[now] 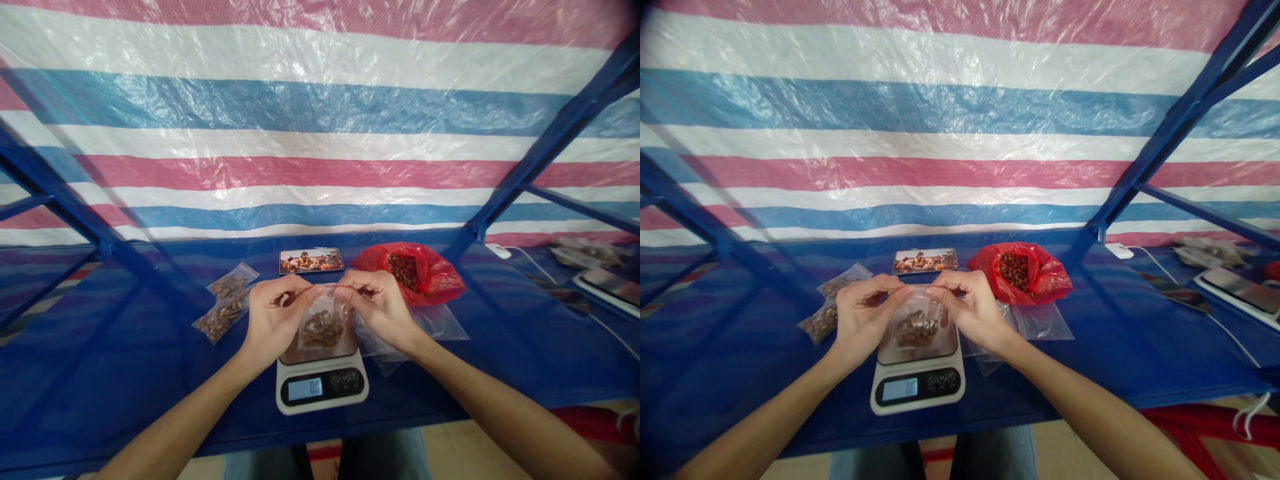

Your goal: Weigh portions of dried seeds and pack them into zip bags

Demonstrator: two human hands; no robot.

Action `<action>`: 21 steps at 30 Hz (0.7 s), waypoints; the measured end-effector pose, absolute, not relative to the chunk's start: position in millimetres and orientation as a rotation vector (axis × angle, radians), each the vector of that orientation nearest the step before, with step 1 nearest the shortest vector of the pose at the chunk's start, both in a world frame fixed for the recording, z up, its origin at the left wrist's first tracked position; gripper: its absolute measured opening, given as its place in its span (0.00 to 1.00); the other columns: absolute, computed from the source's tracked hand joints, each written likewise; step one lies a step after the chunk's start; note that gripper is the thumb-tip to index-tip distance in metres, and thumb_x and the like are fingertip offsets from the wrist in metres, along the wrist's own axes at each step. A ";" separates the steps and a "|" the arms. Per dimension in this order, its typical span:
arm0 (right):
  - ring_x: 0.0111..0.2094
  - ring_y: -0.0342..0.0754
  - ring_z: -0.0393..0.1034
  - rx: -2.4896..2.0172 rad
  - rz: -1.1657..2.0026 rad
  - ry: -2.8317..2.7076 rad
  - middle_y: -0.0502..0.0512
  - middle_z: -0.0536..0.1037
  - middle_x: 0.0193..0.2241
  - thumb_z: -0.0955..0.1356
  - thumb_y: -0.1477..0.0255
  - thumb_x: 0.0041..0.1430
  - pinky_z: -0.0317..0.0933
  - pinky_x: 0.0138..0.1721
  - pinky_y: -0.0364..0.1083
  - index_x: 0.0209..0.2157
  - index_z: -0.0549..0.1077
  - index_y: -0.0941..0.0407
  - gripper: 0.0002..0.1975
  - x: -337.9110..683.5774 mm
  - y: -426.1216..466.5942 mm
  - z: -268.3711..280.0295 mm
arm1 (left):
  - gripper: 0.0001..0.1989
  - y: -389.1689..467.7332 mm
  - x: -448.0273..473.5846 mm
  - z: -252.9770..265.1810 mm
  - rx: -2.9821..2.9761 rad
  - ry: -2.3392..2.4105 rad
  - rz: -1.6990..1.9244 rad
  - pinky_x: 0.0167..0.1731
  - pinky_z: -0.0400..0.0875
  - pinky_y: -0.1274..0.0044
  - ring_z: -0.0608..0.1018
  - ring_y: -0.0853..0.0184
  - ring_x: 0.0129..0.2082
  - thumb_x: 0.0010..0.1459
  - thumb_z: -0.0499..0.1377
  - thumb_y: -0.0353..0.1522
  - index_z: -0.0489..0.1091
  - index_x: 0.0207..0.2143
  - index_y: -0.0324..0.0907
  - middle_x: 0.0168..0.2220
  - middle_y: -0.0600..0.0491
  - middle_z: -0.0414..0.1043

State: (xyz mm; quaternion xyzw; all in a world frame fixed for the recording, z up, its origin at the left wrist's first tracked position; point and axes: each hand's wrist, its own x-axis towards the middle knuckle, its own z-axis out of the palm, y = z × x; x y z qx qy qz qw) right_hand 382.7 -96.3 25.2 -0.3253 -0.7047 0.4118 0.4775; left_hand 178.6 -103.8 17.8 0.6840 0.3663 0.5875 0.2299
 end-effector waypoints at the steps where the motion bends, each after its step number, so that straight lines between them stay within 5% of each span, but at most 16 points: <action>1: 0.22 0.44 0.70 -0.798 0.904 -1.779 0.49 0.76 0.21 0.71 0.63 0.72 0.61 0.25 0.43 0.27 0.76 0.56 0.18 384.5 -97.2 24.0 | 0.12 -103.3 178.3 17.2 1.914 0.993 1.646 0.22 0.63 0.81 0.69 0.74 0.20 0.64 0.69 0.34 0.78 0.26 0.42 0.21 0.58 0.73; 7: 0.26 0.45 0.71 -0.644 0.225 -2.056 0.51 0.78 0.26 0.65 0.74 0.75 0.63 0.30 0.44 0.37 0.77 0.55 0.10 391.2 -106.2 12.6 | 0.06 -104.6 177.5 20.0 2.356 0.637 1.611 0.26 0.65 0.80 0.71 0.74 0.24 0.64 0.66 0.26 0.74 0.33 0.41 0.25 0.57 0.71; 21: 0.29 0.45 0.69 -0.573 0.633 -1.984 0.51 0.76 0.28 0.69 0.75 0.72 0.62 0.31 0.45 0.34 0.78 0.54 0.10 389.8 -108.4 25.1 | 0.13 -101.4 162.1 24.8 1.825 0.782 1.386 0.27 0.67 0.77 0.75 0.69 0.25 0.63 0.69 0.35 0.77 0.26 0.41 0.24 0.53 0.76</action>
